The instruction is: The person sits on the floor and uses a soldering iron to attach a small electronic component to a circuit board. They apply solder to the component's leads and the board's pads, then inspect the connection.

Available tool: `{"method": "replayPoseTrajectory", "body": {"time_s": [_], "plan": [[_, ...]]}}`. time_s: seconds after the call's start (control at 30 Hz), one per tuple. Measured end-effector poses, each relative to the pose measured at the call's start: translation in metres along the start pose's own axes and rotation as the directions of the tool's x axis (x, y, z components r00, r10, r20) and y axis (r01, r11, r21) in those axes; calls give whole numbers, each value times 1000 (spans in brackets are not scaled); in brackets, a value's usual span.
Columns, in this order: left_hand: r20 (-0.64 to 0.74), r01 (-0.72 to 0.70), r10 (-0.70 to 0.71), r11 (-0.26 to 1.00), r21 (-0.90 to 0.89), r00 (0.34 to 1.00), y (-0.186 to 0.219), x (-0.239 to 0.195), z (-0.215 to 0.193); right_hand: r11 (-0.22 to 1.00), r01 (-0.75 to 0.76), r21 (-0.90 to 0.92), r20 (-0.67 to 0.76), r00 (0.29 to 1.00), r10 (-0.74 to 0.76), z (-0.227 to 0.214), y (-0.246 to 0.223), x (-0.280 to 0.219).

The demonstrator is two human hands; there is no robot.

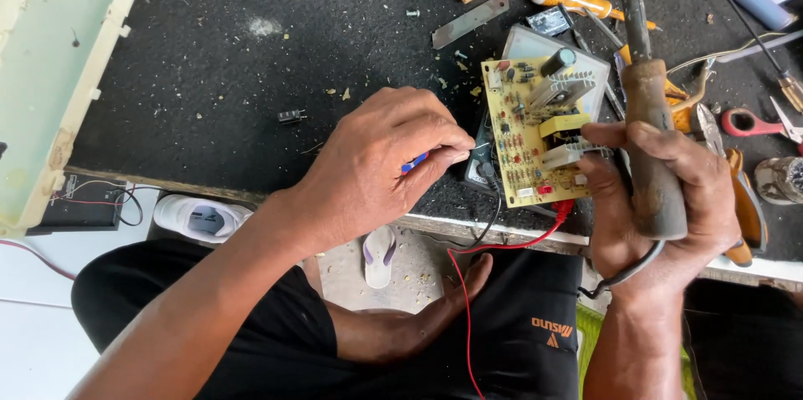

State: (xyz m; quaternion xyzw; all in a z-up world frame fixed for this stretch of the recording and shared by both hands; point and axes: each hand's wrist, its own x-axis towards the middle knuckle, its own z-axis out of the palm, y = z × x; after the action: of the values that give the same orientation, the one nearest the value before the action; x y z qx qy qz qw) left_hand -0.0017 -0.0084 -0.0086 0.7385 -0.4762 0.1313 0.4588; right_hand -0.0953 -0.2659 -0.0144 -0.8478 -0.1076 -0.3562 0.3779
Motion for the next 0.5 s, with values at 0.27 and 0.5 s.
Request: {"method": "replayPoseTrajectory", "body": {"time_s": [0.27, 0.5], "plan": [[7, 4, -3, 998, -66, 1000, 10, 4, 0, 995, 90, -46, -62, 994, -93, -4, 7, -13], [30, -35, 36, 999, -34, 999, 7, 3, 5, 981, 194, 15, -154, 970, -189, -18, 2, -25]]}}
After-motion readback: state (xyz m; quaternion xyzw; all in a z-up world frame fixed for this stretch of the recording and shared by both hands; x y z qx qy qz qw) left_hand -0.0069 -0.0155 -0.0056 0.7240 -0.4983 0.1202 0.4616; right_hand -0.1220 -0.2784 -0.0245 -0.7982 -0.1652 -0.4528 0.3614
